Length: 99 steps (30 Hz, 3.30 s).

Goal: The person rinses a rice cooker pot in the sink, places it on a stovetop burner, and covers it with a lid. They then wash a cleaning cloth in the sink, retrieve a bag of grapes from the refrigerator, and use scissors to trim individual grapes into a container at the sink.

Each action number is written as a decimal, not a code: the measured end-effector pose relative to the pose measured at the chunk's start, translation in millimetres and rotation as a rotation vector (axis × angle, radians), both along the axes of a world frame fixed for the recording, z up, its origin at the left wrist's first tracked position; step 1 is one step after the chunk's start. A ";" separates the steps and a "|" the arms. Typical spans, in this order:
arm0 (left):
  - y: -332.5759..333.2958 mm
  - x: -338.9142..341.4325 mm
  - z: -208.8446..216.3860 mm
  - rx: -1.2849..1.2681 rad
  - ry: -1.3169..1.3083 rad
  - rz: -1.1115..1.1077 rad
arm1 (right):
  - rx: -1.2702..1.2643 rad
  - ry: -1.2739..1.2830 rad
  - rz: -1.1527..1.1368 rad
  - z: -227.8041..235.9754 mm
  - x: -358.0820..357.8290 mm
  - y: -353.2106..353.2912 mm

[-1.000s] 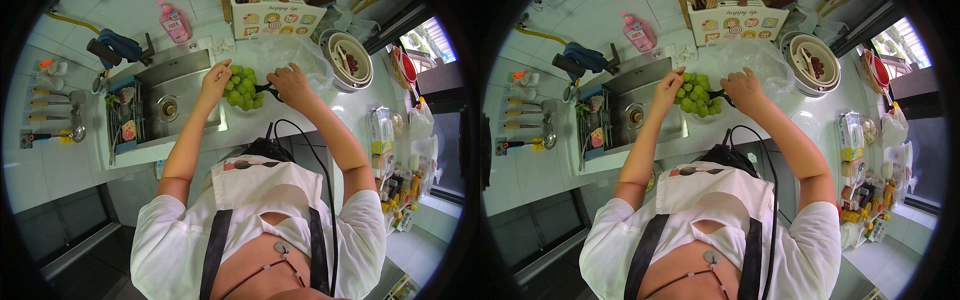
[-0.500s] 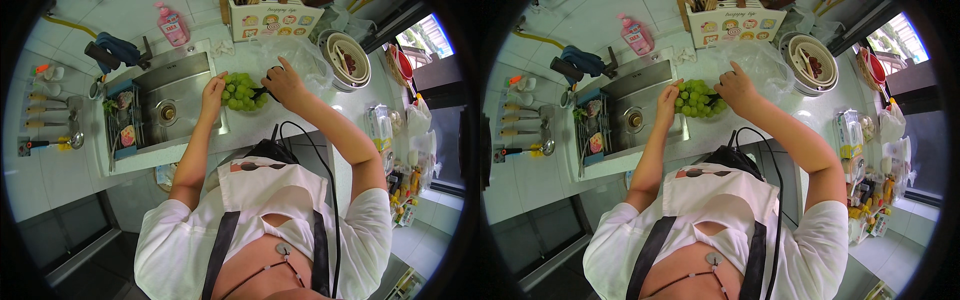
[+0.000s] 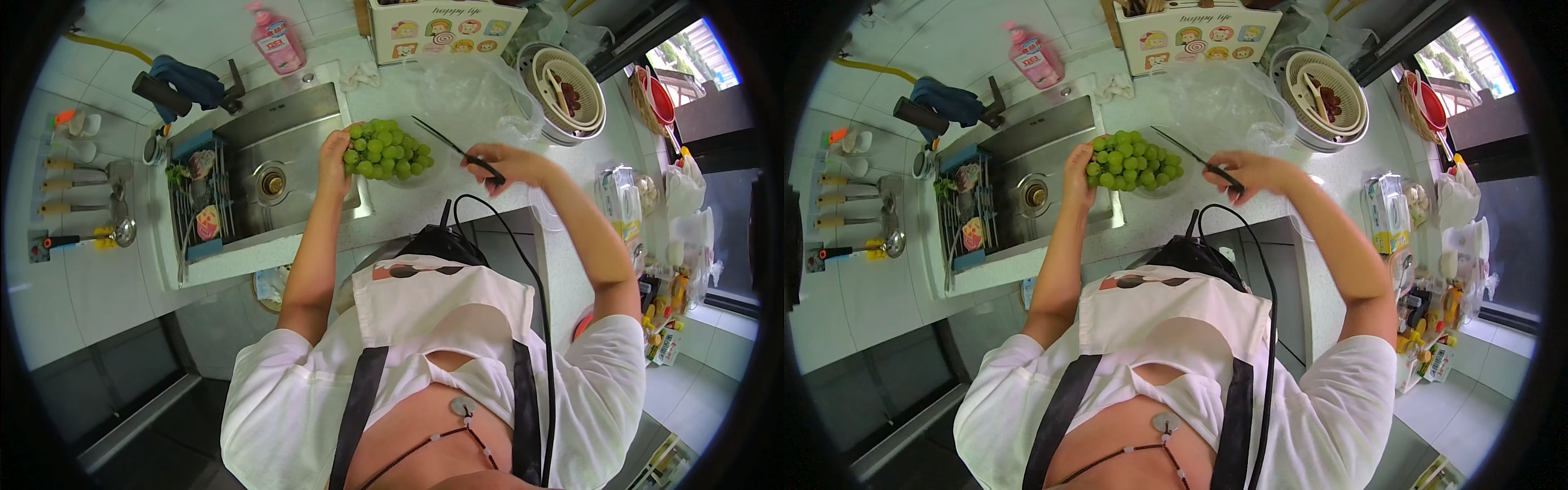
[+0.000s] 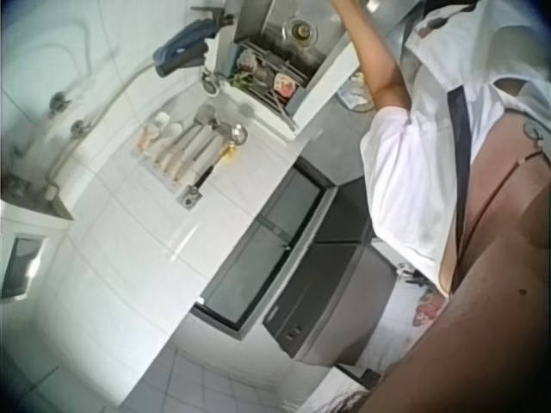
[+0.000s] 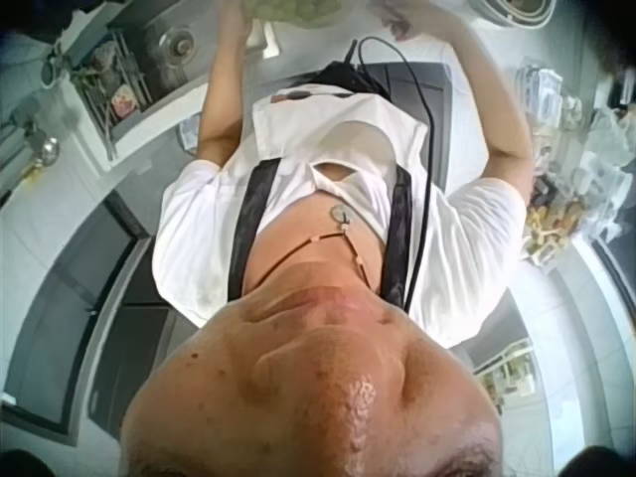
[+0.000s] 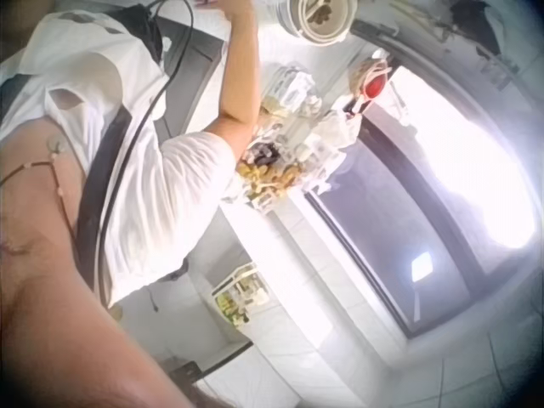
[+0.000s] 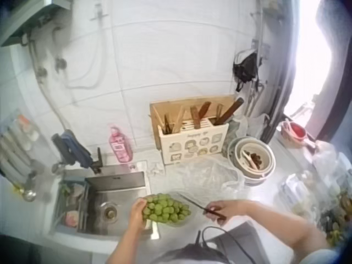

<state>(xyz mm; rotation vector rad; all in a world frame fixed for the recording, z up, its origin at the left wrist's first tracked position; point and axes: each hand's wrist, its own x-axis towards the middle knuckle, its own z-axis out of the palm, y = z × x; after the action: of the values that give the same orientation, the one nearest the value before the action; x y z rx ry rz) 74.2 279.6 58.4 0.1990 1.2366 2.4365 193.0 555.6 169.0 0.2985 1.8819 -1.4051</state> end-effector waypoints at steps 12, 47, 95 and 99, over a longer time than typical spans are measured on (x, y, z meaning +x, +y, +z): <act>-7.6 -4.0 -4.5 0.045 -0.218 0.075 | -0.828 -0.236 -0.452 -37.3 49.8 -25.2; 3.5 -1.9 9.3 0.159 -0.127 0.039 | 0.035 -0.021 0.007 -4.9 0.9 -42.4; -0.8 -3.7 8.5 0.291 -0.303 -0.078 | 0.035 0.101 -0.044 -1.5 22.4 -49.6; -0.5 2.0 13.3 0.294 -0.294 -0.081 | -0.132 0.002 -0.105 -1.2 29.9 -44.6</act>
<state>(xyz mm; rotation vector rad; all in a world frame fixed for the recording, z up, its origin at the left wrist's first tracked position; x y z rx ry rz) 76.2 279.1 71.7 -0.0285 0.7304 2.4581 222.9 511.0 167.8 0.3343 1.7872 -1.5925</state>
